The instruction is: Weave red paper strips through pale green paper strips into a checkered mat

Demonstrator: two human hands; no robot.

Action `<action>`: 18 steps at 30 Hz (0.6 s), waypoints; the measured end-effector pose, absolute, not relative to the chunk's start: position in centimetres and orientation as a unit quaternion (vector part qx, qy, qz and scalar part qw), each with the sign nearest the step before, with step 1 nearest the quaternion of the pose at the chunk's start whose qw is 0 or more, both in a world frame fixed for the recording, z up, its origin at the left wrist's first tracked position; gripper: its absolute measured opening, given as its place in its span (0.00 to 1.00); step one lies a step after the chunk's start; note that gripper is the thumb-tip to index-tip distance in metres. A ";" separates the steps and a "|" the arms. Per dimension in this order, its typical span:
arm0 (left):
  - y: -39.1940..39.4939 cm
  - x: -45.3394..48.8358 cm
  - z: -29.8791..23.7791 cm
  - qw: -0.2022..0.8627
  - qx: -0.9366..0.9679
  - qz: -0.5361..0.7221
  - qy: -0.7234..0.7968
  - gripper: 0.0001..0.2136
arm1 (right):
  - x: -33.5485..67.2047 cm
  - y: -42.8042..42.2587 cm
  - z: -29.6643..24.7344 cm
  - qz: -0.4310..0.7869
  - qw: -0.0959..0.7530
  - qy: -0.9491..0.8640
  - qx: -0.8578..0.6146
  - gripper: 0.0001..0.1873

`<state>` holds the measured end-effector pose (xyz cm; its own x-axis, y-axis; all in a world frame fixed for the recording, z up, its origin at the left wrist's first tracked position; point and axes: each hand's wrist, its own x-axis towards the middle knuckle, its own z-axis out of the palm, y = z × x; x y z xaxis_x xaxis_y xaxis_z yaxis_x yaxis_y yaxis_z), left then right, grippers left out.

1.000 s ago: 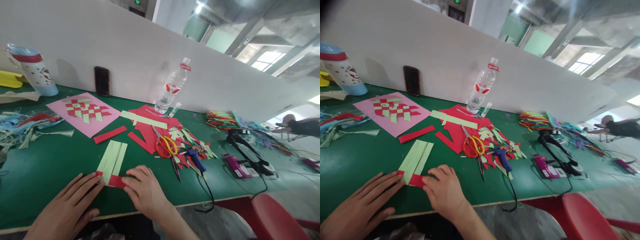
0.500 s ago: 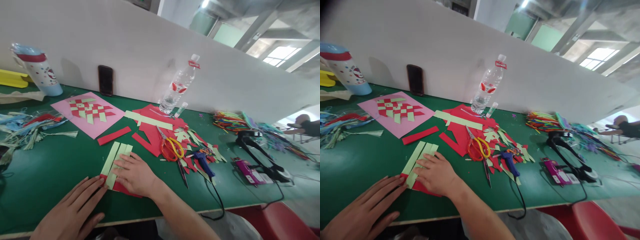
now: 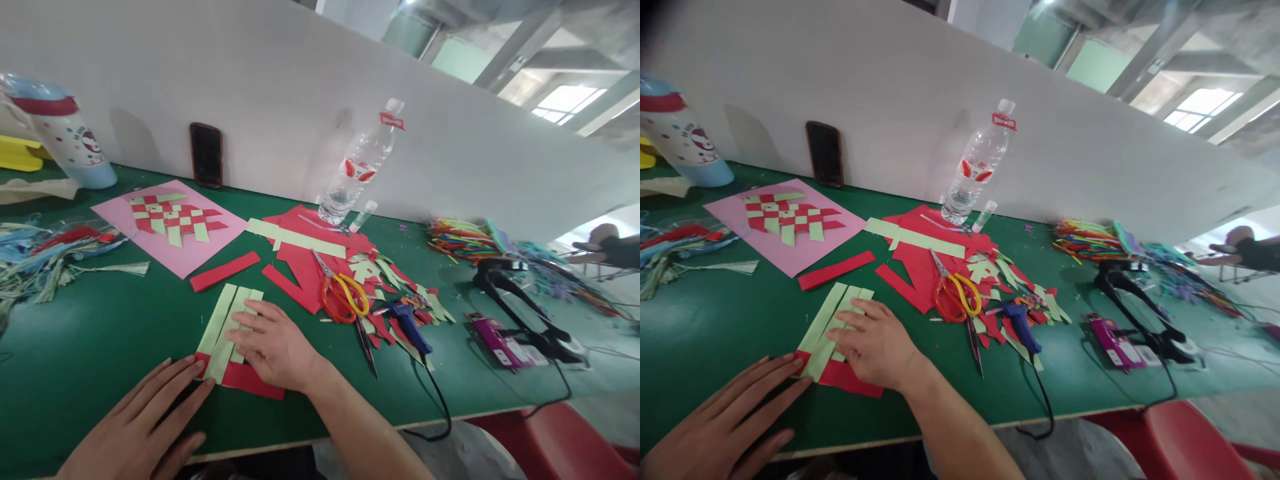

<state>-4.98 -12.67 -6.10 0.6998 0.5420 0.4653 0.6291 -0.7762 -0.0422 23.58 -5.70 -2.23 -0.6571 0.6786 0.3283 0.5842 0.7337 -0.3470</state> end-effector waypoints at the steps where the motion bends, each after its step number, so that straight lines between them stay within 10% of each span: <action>1: -12.6 -5.0 -6.0 0.100 -0.916 -0.222 -0.318 0.23 | 23.8 -5.5 -2.2 0.109 0.240 -0.898 -0.352 0.13; 18: -12.8 -3.2 -5.6 0.103 -0.923 -0.233 -0.288 0.28 | 24.4 -5.3 -1.7 0.130 0.220 -0.889 -0.381 0.06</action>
